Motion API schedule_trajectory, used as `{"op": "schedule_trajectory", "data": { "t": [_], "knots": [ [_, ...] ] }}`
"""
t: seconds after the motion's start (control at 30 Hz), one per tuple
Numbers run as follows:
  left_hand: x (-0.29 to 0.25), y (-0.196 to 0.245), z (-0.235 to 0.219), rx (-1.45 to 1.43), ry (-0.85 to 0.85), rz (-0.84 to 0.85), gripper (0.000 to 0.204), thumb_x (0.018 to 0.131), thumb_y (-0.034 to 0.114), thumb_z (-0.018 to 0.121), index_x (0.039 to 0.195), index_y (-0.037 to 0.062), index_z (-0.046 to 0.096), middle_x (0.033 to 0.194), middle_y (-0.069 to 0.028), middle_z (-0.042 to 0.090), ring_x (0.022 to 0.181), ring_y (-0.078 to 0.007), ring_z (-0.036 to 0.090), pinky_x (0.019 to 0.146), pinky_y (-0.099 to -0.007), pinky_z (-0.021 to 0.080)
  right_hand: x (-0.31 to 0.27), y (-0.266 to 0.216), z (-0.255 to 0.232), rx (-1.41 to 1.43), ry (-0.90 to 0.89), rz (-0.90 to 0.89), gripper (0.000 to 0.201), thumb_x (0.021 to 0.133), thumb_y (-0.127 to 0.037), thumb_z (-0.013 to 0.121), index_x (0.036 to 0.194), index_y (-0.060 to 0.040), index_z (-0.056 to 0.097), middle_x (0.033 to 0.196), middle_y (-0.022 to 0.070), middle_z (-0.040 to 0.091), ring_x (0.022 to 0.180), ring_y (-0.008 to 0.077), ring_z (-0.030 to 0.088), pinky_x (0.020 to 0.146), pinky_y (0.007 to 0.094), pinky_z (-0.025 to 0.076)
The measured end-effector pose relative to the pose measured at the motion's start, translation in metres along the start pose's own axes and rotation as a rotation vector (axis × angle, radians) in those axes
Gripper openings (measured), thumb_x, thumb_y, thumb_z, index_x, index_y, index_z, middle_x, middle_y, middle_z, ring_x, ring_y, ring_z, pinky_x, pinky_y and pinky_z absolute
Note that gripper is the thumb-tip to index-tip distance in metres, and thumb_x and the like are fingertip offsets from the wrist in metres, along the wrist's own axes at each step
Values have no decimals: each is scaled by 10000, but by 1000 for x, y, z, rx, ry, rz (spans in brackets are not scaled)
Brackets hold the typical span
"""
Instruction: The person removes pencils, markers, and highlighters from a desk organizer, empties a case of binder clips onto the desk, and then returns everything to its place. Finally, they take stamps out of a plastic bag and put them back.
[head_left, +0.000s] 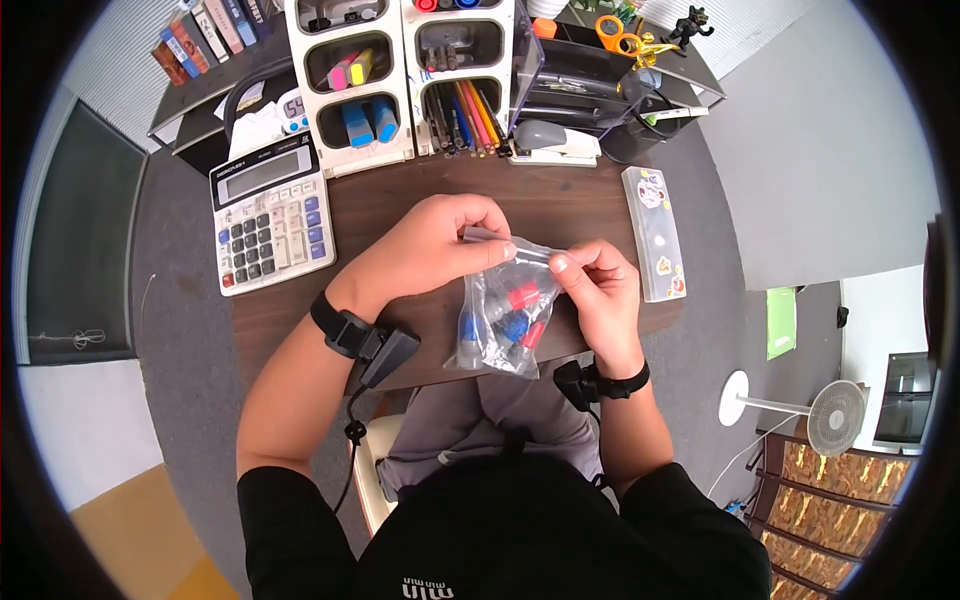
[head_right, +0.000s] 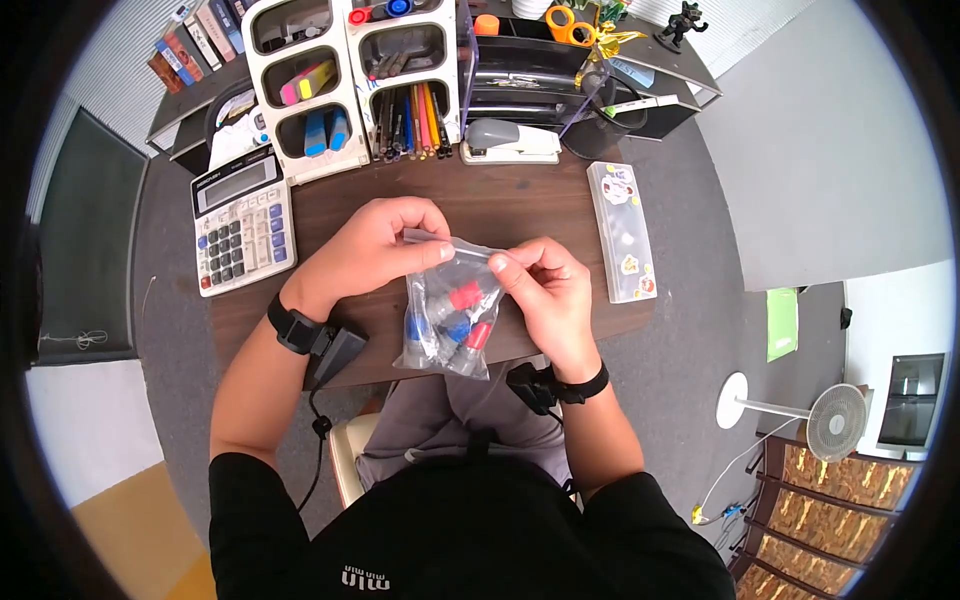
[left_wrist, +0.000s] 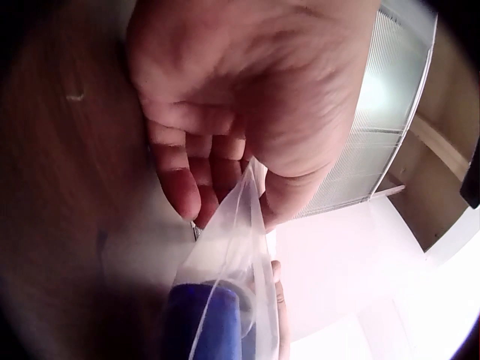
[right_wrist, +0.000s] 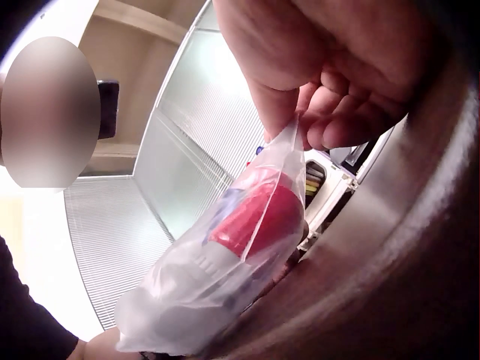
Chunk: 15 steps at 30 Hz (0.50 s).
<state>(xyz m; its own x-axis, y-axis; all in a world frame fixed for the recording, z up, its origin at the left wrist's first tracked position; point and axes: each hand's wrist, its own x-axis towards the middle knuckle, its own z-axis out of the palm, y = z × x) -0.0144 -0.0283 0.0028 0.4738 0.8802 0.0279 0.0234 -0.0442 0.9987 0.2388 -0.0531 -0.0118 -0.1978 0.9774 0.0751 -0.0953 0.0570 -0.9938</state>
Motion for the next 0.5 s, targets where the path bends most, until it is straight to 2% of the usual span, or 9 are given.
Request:
{"op": "schedule_trajectory", "data": {
  "t": [0.13, 0.33, 0.5],
  "knots": [
    [0, 1, -8, -93, -20, -75, 119, 998, 113, 719, 1019, 1, 686, 899, -10, 683, 792, -61, 628, 705, -227, 519, 1, 3, -3, 74, 27, 5, 81, 978, -74, 768, 972, -28, 702, 914, 28, 739, 792, 59, 630, 726, 238, 528],
    [1, -2, -10, -215, 12, -96, 107, 1007, 103, 699, 1028, 2, 672, 896, -21, 683, 790, -80, 648, 719, -240, 543, 2, 7, -8, 99, 38, -7, 97, 978, -102, 774, 968, -36, 704, 908, 33, 737, 756, 71, 619, 704, 235, 519],
    [2, 0, -11, -198, 63, -124, 106, 1011, 112, 688, 1030, 10, 667, 913, -30, 693, 812, -96, 667, 754, -255, 571, 2, 7, -10, 164, 67, -20, 105, 983, -111, 768, 964, -31, 702, 891, 33, 730, 752, 77, 617, 709, 240, 517]
  ]
}}
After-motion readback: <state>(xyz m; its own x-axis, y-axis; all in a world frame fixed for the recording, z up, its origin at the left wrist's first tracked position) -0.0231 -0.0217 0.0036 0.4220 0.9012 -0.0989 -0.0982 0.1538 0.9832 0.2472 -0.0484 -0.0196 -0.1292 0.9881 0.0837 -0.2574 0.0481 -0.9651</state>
